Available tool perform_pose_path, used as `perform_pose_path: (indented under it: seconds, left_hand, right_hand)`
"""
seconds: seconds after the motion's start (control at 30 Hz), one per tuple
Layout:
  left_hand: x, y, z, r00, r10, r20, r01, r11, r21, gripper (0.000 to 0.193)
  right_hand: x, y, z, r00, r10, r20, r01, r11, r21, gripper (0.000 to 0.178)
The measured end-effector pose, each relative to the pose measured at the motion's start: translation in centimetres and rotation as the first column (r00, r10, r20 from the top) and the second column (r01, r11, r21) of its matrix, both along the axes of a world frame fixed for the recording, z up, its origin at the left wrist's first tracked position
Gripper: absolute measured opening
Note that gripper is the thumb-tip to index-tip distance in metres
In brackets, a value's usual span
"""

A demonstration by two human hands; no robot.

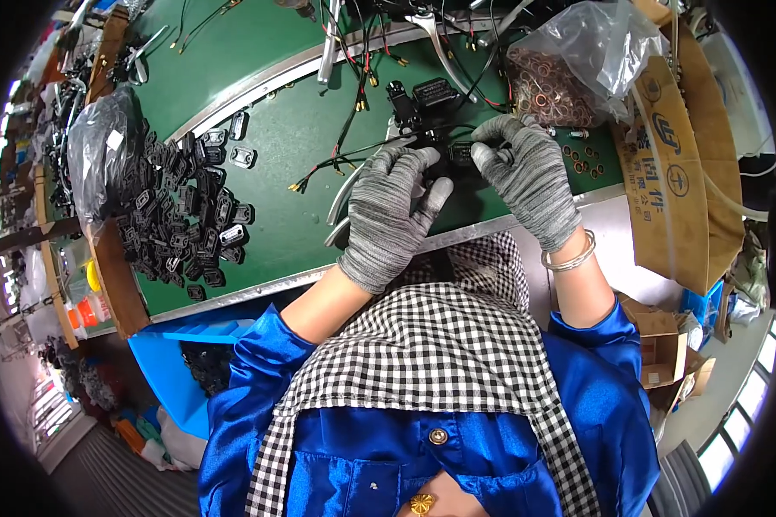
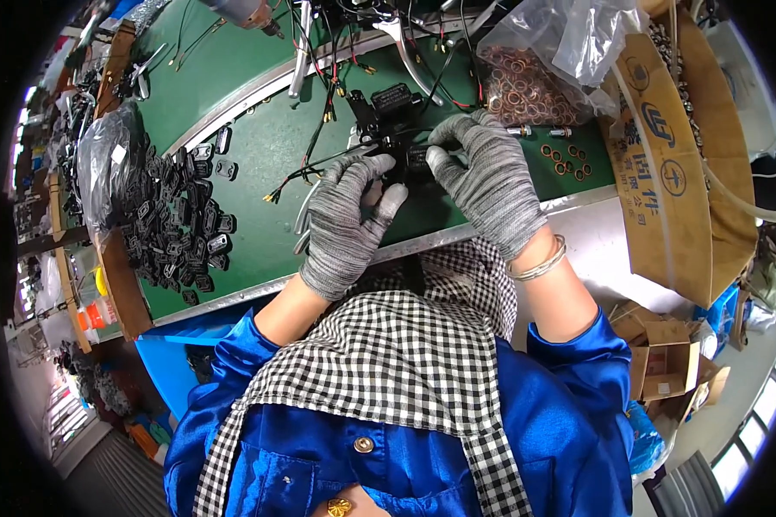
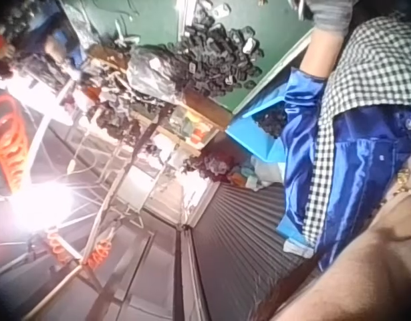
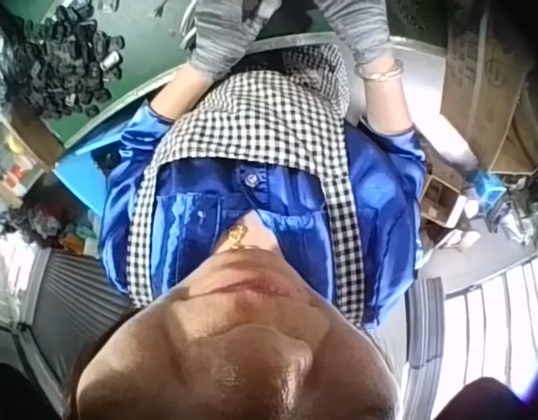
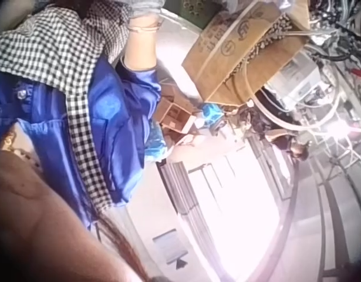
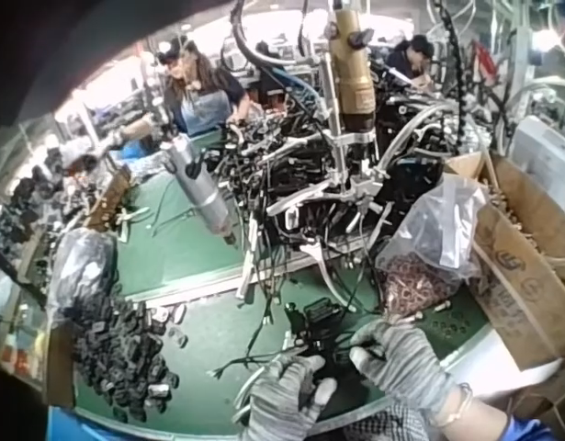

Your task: The person is seen assembling small metal components at a factory workbench using screws and an air screwdriver.

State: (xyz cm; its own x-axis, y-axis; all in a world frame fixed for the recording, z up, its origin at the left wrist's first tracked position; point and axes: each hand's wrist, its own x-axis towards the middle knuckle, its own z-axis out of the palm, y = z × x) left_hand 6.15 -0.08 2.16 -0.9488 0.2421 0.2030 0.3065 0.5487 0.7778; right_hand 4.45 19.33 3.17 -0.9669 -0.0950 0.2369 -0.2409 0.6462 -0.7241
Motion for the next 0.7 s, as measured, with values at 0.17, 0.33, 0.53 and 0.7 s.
perform_pose_path:
  seconds: [0.17, 0.33, 0.53, 0.7]
  left_hand:
    - [0.0, -0.7, -0.8, 0.994, 0.003, -0.111, -0.011, 0.998, -0.066, 0.034]
    - [0.4, -1.1, -0.8, 0.998, 0.020, -0.061, -0.028, 0.993, -0.118, 0.043]
    - [-1.1, 0.4, 1.0, 0.961, 0.049, -0.272, -0.101, 0.978, -0.182, 0.064]
    - [-1.8, 1.8, 0.2, 0.949, 0.155, -0.275, -0.207, 0.963, -0.172, 0.077]
  right_hand:
    - [-1.9, 0.4, 2.6, 0.998, -0.057, 0.003, 0.058, 0.995, -0.077, 0.015]
    - [-10.5, 0.0, 13.0, 0.695, -0.248, -0.674, 0.210, 0.968, -0.140, 0.028]
    - [-22.4, -1.3, 21.0, 0.472, -0.389, -0.791, 0.131, 0.918, -0.374, 0.028]
    - [-22.9, -1.2, 20.8, 0.923, -0.094, -0.374, -0.158, 0.792, -0.590, 0.026]
